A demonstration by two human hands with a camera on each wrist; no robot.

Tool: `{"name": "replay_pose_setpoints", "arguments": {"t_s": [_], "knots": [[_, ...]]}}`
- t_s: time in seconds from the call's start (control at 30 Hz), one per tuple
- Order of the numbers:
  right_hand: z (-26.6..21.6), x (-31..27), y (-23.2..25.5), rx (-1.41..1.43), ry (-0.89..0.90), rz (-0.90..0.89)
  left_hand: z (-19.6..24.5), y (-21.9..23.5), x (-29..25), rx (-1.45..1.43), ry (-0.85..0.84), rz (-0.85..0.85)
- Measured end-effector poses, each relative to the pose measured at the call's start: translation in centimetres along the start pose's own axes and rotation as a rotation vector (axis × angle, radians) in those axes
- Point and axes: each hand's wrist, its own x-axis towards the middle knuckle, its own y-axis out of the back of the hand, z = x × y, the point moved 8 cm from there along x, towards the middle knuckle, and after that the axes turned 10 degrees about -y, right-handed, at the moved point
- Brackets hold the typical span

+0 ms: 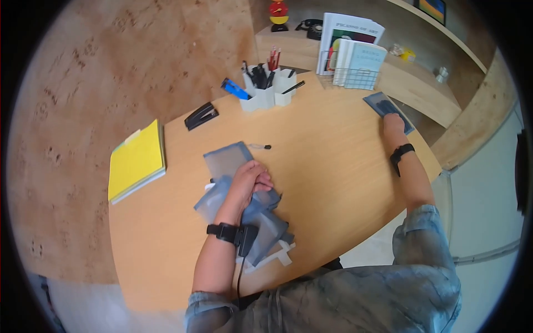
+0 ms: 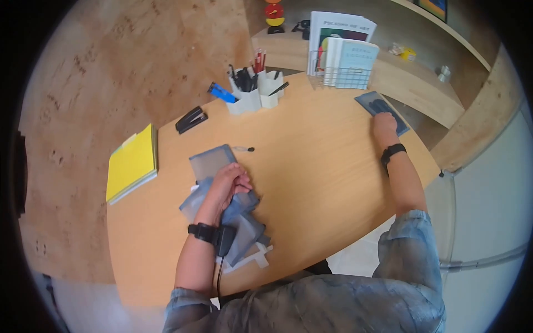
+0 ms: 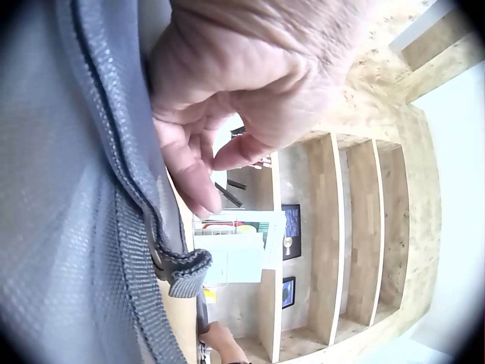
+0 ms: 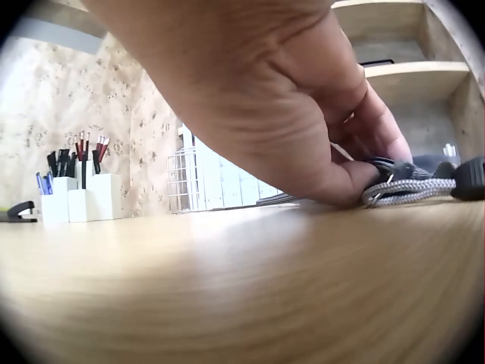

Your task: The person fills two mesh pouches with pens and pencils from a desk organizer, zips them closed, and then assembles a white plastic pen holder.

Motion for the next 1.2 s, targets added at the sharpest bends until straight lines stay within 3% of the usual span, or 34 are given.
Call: {"name": "replay_pose_setpoints", "arguments": {"t_s": [0.17,0.23,0.3,0.37,0.47,0.57,0.67,0.9,1.07,1.2], "knots": [[-3.0,-4.8,1.7,0.132,0.284,0.154,-0.4,0.3,0.1,-0.012,0.013,0.027],[-6.0,-8.4,2.5,0.105,0.434,0.038,-0.5,0.4,0.2,-0.042,0.003,0.037],[-10.2,-13.7,5.8,0.142,0.636,-0.213,-0.8,0.5,0.3,-0.078,-0.007,0.038],[-13.3,-18.5,9.8,0.433,0.787,-0.425,-1.2,0.7,0.7,-0.077,-0.024,0.005],[-16.0,-21.1,13.4,0.913,0.774,-0.75,-0.8,0.7,0.6,-0.165,-0.073,-0.002],[-18.2,-22.9,18.4,1.163,0.833,-0.873,0.0,0.8,0.6,-0.452,-0.109,-0.06],[-20.4,-24.0,21.6,1.347,0.868,-0.87,1.8,1.0,-0.1,-0.719,-0.136,-0.088],[-25.8,-23.3,18.7,1.502,0.813,-0.98,3.3,5.2,0.1,-0.846,-0.428,0.117],[-27.1,-24.2,15.7,1.401,0.779,-1.157,2.8,7.7,0.2,-0.853,-0.468,0.286],[-27.2,-24.4,15.9,1.321,0.918,-1.098,2.7,7.8,0.3,-0.826,-0.458,0.305]]}}
